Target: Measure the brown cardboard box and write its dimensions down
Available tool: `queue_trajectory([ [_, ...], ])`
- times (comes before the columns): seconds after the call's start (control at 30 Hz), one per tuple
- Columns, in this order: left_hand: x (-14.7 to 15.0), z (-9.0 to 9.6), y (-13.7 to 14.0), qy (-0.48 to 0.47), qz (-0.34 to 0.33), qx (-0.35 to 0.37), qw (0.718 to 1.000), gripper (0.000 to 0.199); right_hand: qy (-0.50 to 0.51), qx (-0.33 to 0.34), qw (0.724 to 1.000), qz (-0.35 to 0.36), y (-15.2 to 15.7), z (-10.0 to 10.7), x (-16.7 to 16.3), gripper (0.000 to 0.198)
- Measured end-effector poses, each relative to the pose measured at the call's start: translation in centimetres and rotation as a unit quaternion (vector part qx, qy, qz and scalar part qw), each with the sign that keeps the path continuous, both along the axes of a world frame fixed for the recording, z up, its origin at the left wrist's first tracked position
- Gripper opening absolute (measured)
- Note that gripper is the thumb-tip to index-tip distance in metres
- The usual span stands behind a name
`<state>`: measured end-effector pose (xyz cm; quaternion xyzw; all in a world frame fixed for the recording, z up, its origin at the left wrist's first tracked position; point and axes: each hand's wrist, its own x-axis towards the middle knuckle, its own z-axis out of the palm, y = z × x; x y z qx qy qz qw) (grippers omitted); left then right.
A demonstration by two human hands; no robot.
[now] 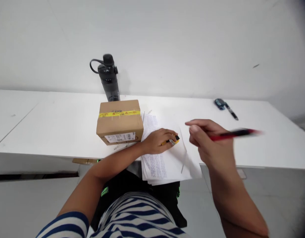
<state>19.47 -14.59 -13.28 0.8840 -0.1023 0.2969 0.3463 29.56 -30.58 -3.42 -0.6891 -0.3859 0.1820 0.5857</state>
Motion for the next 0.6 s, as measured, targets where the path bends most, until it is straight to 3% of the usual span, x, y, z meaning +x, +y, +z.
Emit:
queue_trajectory([
  [0.07,-0.2,0.0,0.0,-0.008,0.005,-0.005,1.0,0.024,-0.06,-0.068,0.992,-0.088,2.2,-2.9,4.2,0.04],
  [0.13,-0.3,0.1,0.1,-0.011,0.01,-0.012,1.0,0.022,-0.115,-0.121,0.978,-0.123,3.8,-5.8,7.3,0.05],
  [0.2,-0.4,0.3,0.1,-0.018,0.021,-0.027,0.999,0.022,-0.142,-0.11,0.976,-0.121,4.7,-8.2,8.8,0.048],
  [0.3,-0.7,0.8,-0.2,-0.036,0.042,-0.058,0.997,0.022,-0.171,-0.087,0.98,-0.055,5.4,-10.5,8.2,0.036],
  [0.47,-2.3,3.6,-1.0,-0.046,0.094,-0.115,0.988,0.022,-0.176,-0.063,0.982,0.038,6.0,-10.5,6.1,0.031],
  [0.6,-4.5,8.8,-1.6,-0.04,0.063,-0.108,0.991,0.017,-0.124,-0.044,0.986,0.102,5.9,-7.7,4.4,0.055],
])
